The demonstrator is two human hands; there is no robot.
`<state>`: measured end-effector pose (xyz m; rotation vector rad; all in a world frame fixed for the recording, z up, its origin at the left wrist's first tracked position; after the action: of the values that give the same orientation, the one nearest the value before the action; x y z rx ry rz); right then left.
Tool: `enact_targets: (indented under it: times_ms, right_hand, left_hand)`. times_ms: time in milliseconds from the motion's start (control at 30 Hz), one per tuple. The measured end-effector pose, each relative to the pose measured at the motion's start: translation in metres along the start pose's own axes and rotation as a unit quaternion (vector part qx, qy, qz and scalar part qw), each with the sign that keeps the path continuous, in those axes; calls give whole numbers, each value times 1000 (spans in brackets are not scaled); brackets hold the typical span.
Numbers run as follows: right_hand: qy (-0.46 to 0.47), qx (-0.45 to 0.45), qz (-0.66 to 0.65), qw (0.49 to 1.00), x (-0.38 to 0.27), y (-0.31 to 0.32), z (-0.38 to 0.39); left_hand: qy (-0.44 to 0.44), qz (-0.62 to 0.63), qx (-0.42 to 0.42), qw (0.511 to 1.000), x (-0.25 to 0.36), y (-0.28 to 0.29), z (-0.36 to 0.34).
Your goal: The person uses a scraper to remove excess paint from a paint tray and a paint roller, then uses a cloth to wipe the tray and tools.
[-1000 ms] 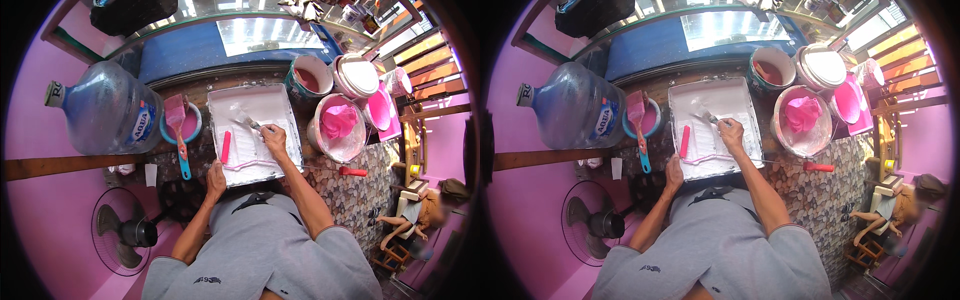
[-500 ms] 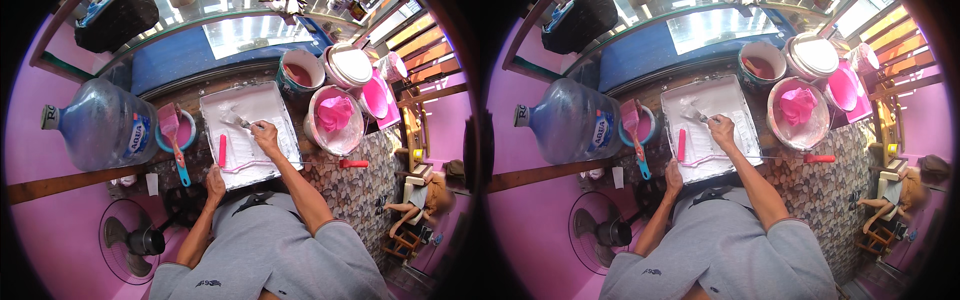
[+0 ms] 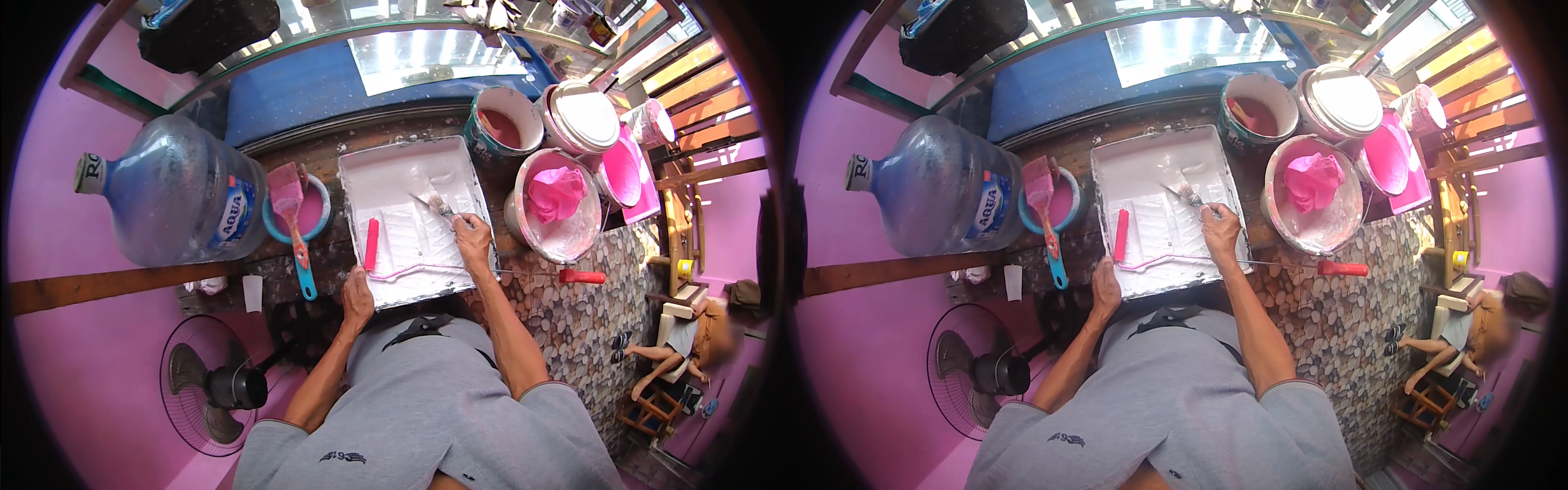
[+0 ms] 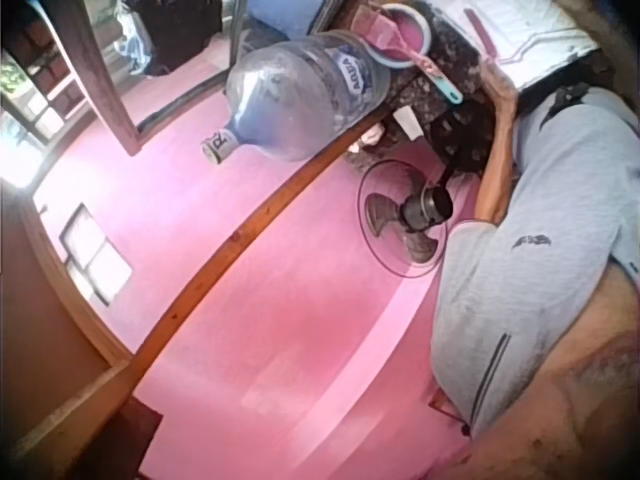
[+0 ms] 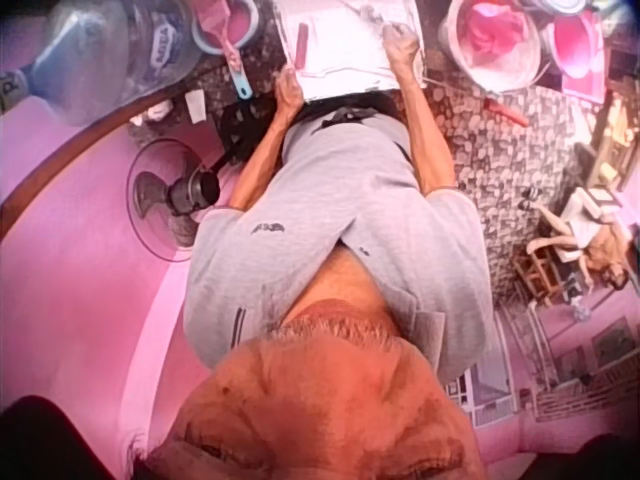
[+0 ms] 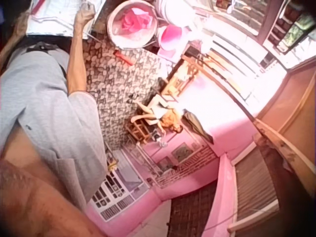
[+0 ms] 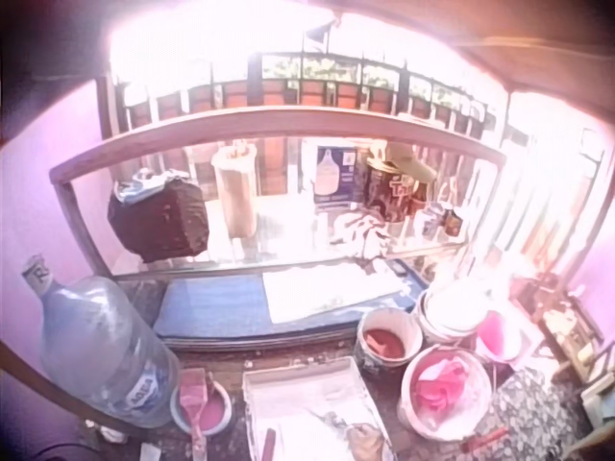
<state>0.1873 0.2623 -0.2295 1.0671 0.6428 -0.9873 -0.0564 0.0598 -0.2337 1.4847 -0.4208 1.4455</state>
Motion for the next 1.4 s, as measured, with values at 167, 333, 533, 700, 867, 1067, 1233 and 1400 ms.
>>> enact_targets:
  times_ms: [167,333,533,700,867,1067,1233,1400]
  right_hand:
    - [129,135,72,980,-30,39,-2]
    - [168,173,147,959,-32,41,-3]
    - [65,101,26,992,-19,33,-8]
    - [123,126,89,980,-19,36,-19]
    - [50,66,18,996,-11,31,-25]
    - [48,47,45,997,-22,13,-25]
    - [92,116,53,987,-12,25,-38]
    - [61,18,64,996,-12,-14,-34]
  left_hand:
    - [14,12,-4,1000,-1,-3,1]
    - [25,12,-12,1000,-6,-4,0]
    - [32,13,-2,999,-8,-2,1]
    - [21,6,7,1000,-6,-2,1]
    - [16,-1,12,1000,-4,-1,2]
    - [68,4,-1,998,-17,-2,4]
    - [38,5,6,999,-8,-4,2]
    - [40,0,6,999,-10,-1,3]
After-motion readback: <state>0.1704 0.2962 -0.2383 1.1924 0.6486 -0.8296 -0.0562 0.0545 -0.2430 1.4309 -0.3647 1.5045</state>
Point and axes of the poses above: each hand's wrist, its own z-axis away from the middle knuckle, its own y-axis out of the back of the hand, x = y × z, the point moved 10 cm from there along -z, towards the middle knuckle, and after that the axes turned 5 degrees about z, right-handed, at the moved point
